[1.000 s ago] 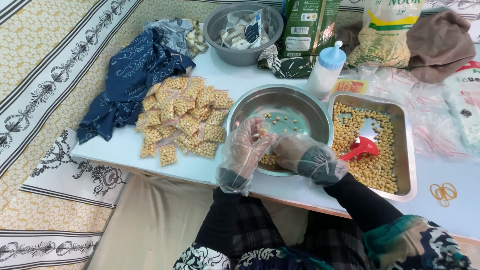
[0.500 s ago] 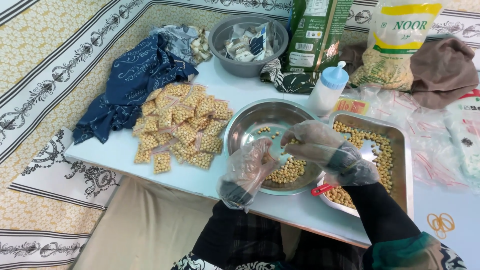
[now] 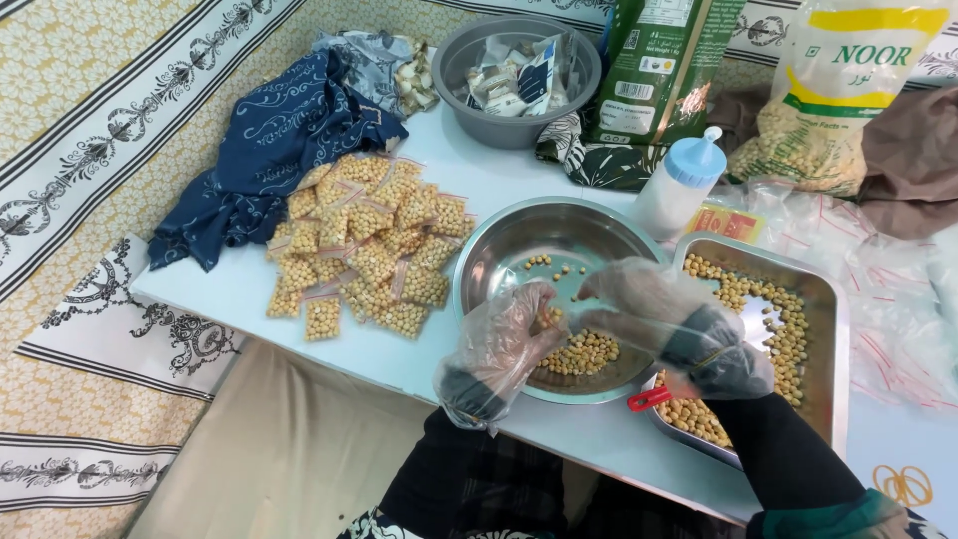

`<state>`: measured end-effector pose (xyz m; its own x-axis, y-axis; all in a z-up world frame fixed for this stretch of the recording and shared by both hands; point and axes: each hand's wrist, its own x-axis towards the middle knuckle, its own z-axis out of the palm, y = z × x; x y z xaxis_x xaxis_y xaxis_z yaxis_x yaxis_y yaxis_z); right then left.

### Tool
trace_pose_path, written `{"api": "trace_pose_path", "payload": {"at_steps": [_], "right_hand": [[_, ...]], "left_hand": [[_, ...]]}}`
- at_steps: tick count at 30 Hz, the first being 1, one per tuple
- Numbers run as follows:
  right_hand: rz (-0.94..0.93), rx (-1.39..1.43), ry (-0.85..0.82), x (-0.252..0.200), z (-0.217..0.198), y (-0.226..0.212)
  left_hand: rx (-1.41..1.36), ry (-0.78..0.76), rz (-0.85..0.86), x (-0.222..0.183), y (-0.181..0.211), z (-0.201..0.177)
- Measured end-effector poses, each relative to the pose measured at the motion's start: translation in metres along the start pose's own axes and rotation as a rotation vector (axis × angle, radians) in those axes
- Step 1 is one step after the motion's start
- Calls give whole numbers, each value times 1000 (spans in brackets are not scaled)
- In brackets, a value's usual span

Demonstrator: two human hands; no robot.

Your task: The person is manually portioning nuts from a large bowl into individual small plastic bags for packaging.

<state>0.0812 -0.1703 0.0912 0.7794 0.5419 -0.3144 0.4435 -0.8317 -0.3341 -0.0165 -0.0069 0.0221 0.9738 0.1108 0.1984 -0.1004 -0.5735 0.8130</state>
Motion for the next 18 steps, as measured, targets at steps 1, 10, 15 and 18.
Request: {"api": "trace_pose_path", "payload": {"at_steps": [1,10,15,18], "right_hand": [[43,-97,-112,-1,1,-5],[-107,-208,-77,4,53,17],[66,-114,-111,8,34,31],[-25,58,81,-3,23,32]], "left_hand": [[18,-3,-11,5,-16,8],[65,-101,-90,12,-17,1],[70,-138,-96,10,-8,-2],[-16,-117,-85,10,0,-5]]}}
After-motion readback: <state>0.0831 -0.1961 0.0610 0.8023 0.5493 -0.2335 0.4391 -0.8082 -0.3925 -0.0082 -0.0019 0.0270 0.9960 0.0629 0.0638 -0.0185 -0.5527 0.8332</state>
